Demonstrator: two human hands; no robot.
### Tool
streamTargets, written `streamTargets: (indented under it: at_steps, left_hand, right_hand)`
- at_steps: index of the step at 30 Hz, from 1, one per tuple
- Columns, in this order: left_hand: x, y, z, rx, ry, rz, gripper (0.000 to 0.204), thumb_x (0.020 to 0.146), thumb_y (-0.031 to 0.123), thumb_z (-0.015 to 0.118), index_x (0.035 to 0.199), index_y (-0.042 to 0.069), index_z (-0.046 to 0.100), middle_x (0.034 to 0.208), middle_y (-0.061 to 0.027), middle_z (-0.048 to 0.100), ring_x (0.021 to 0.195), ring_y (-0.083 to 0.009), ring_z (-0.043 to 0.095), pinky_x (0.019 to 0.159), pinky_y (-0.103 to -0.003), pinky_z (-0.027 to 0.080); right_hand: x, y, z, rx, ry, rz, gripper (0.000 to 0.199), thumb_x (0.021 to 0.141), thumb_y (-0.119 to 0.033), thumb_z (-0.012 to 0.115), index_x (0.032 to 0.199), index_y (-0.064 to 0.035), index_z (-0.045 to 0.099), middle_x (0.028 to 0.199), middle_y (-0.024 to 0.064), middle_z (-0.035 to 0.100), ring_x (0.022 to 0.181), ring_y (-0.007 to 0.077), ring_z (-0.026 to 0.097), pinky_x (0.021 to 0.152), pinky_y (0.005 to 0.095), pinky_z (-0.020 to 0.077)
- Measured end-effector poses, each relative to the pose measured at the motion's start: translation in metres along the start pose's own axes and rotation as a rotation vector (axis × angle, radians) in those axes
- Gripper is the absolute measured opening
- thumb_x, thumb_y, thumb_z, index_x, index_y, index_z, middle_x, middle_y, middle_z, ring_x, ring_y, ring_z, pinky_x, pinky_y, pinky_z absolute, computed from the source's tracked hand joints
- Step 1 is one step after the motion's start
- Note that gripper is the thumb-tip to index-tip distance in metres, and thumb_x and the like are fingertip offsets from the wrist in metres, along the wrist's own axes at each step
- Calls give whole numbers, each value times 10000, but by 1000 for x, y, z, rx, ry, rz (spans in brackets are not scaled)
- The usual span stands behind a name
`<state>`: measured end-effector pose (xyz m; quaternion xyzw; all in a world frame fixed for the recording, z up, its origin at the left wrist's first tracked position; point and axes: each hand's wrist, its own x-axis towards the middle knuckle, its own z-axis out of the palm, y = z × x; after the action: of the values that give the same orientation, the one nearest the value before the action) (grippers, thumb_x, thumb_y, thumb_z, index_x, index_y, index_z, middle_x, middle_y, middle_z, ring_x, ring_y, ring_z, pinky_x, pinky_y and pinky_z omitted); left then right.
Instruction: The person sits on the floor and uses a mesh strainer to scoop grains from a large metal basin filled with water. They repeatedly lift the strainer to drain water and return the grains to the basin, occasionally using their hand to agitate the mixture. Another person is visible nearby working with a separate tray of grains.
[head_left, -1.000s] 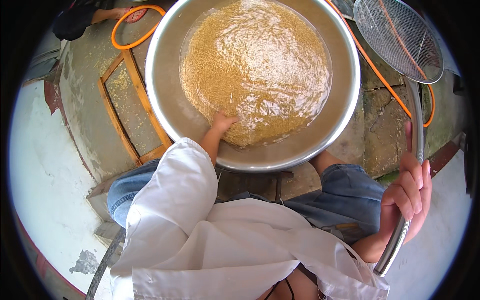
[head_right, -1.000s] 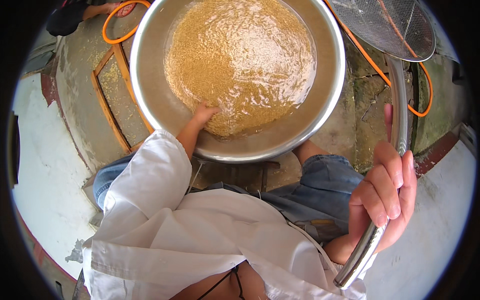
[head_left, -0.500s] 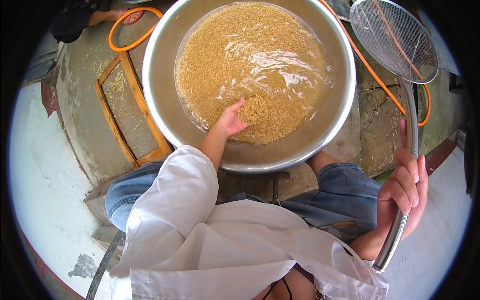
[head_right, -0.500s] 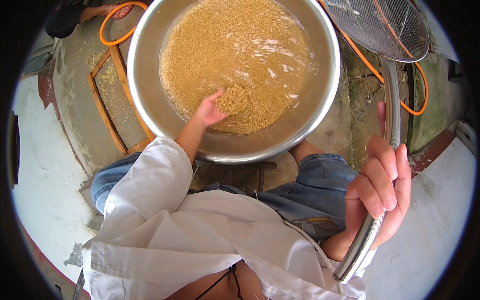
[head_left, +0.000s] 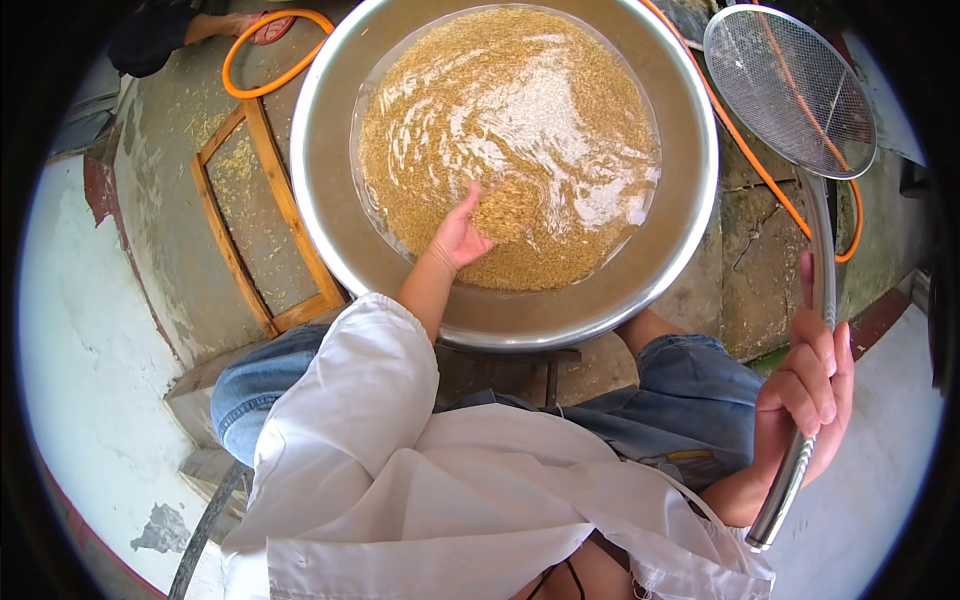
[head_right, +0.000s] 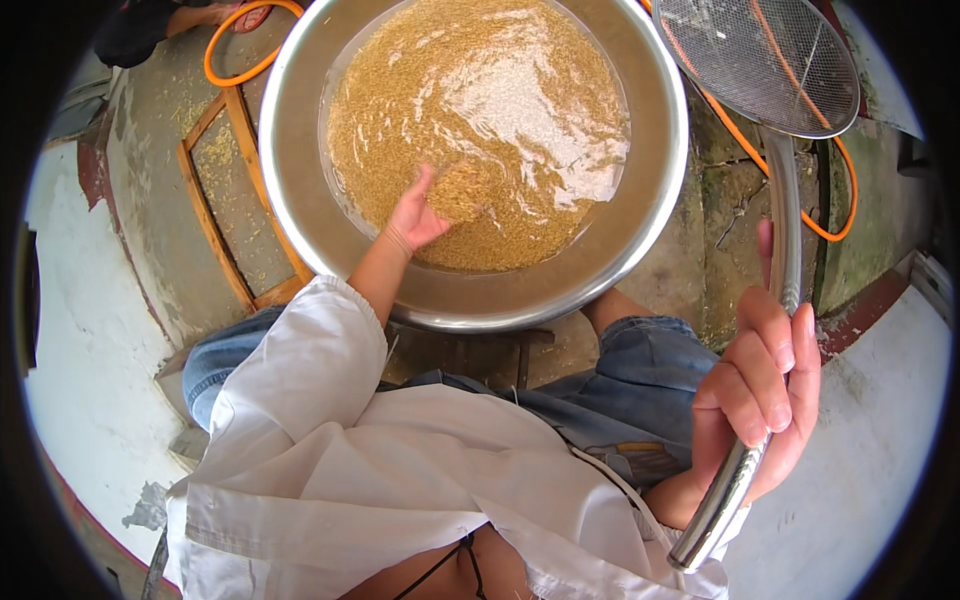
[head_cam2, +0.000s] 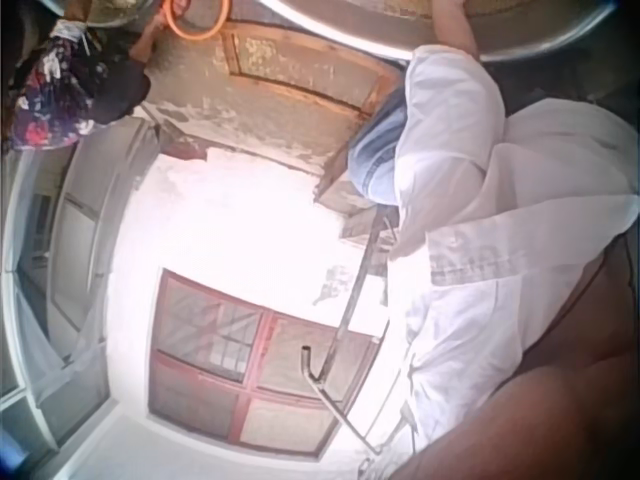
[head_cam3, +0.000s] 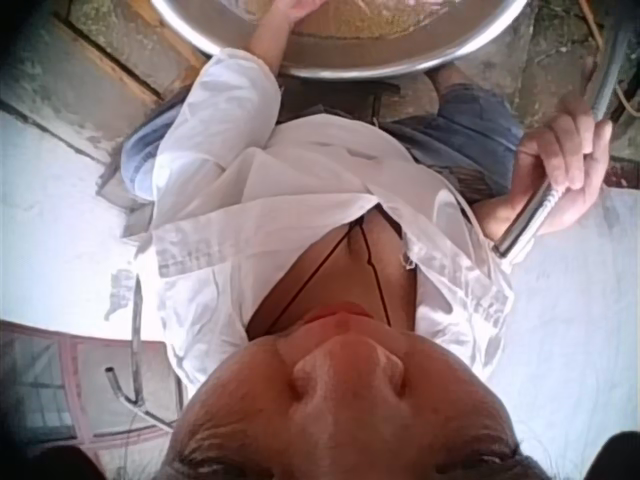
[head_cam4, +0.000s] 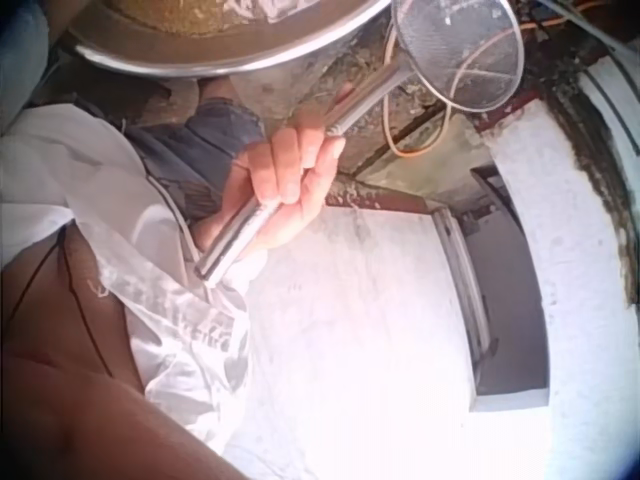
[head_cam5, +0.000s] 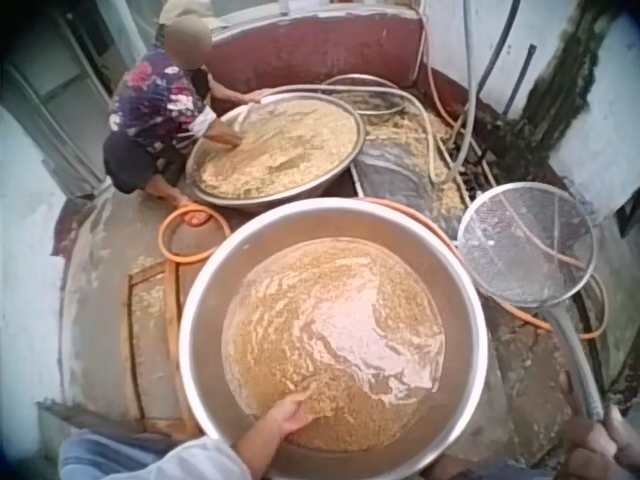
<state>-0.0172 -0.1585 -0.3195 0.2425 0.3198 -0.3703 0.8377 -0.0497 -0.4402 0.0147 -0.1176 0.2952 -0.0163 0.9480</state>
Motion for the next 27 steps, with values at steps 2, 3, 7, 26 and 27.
streamTargets:
  at_steps: [2,3,7,26,27]
  left_hand:
    - [15,-2,-27,257,44,-2,592,876,408,566,1302,32,399,1253,-120,515,1144,-281,514,963,-448,425]
    - [21,-3,-41,386,68,-3,587,874,390,578,1298,24,398,1235,-118,528,1130,-276,526,950,-439,441]
    - [22,4,-43,209,146,9,509,929,370,477,1311,42,406,1189,-103,574,1111,-249,545,938,-382,457]
    - [11,21,-11,-56,-257,54,547,955,333,356,1402,28,277,1411,-145,359,1277,-302,375,1083,-454,274]
    - [10,21,-9,20,-244,74,530,952,283,380,1403,26,273,1413,-141,358,1273,-298,381,1083,-450,277]
  right_hand:
    - [0,1,1,0,16,2,514,990,-141,283,1421,6,45,789,65,372,486,106,409,375,245,390]
    - [0,2,1,-4,12,4,513,990,-142,283,1421,6,46,788,64,371,487,105,408,374,246,389]
    - [0,1,2,-19,0,0,521,993,-138,279,1421,6,21,784,68,375,485,107,413,387,245,396]
    - [2,4,3,-34,-20,-8,549,987,-122,278,1432,-39,-33,783,65,376,485,90,420,400,238,395]
    - [2,4,3,-34,-18,-9,550,987,-122,278,1432,-40,-33,784,65,377,485,91,420,400,239,395]
